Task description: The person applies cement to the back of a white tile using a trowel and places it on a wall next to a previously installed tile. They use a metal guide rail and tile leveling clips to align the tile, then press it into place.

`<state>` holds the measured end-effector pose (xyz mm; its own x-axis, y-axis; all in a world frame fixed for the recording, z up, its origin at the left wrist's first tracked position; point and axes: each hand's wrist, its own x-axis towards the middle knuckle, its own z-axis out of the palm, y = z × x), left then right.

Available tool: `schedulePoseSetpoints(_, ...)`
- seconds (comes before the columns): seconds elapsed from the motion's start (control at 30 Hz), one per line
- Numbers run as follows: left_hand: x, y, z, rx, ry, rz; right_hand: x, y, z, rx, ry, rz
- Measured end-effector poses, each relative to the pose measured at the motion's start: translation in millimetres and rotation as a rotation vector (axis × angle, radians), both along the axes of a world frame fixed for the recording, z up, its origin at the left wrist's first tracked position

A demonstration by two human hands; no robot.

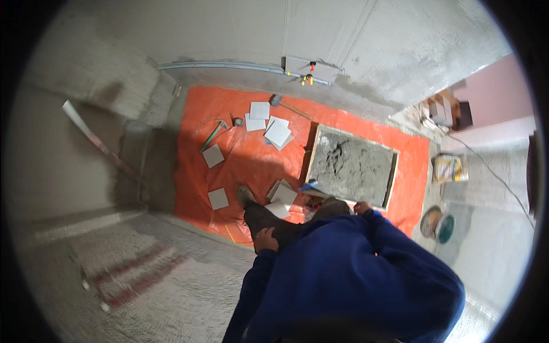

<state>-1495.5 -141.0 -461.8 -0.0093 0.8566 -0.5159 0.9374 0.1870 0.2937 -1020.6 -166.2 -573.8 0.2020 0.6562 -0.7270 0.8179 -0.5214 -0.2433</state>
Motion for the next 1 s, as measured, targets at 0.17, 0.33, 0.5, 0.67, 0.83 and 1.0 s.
schedulePoseSetpoints(0.17,-98.6,54.6,0.9,-0.093,-0.239,-0.122,-142.2,104.8,95.5,0.173,0.046,0.358)
schedulePoseSetpoints(0.33,-139.5,106.3,8.5,-0.235,-0.178,-0.276,-267.9,187.3,168.9,0.316,0.262,-0.165)
schedulePoseSetpoints(0.5,-161.4,161.8,22.1,-0.365,-0.102,-0.438,-315.7,204.2,190.7,0.265,0.080,-0.082)
schedulePoseSetpoints(0.67,-168.1,221.7,17.8,-0.471,-0.084,-0.521,-331.4,204.8,163.3,0.007,0.134,-0.139)
schedulePoseSetpoints(0.83,-166.4,281.3,23.4,-0.467,-0.129,-0.433,-341.6,220.1,129.5,0.069,0.160,0.262)
schedulePoseSetpoints(1.0,-159.3,353.4,58.4,-0.605,-0.062,-0.499,-338.7,237.1,121.2,0.053,0.215,0.446)
